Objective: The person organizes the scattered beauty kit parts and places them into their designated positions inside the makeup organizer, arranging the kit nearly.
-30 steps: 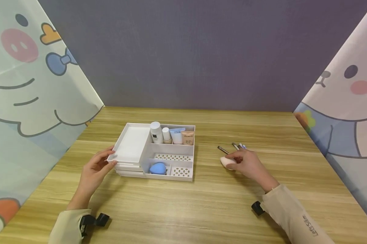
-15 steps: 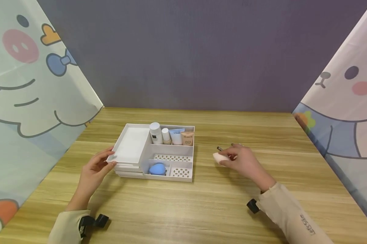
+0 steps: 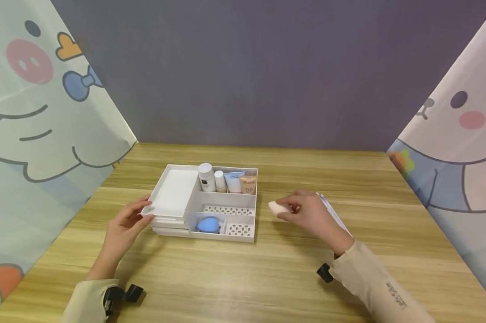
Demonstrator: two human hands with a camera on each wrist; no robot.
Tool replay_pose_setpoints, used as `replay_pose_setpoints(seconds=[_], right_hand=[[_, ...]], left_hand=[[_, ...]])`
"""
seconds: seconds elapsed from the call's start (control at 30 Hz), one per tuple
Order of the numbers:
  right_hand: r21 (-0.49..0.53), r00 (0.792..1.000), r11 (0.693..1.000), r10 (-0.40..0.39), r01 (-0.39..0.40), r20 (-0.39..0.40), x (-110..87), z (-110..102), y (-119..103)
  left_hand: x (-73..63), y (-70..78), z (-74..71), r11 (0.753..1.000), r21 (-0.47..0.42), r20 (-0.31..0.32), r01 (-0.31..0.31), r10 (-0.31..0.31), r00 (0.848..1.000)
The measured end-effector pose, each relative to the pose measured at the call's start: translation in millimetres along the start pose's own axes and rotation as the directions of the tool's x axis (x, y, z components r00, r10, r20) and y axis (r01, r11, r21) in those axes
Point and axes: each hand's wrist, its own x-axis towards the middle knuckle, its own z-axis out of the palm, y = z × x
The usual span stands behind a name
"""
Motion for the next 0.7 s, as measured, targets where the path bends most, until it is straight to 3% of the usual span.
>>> replay_pose_setpoints(seconds=[0.23,0.47,0.7], right_hand=[[0.001,0.993,0.995,-0.095,0.095,-0.072,6.2,6.4,-9.6],[0.024,0.978,0.982,-0.187,0.19,-0.087,12.0,12.9,-18.1],[0.051,0.982,0.981,-0.184,0.186,-0.05,18.1,22.0,-24.5]], left_hand=[[0.2,-0.1,0.2,1.0,-0.007,-0.001,0.003,-0.003,1.0],[0.0,-0.4,0.2,1.0,0.007,0.0,0.01,-0.01,1.0],[0.5,-0.2,0.3,1.0,-0.003,0.001,0.01,-0.01,1.0]])
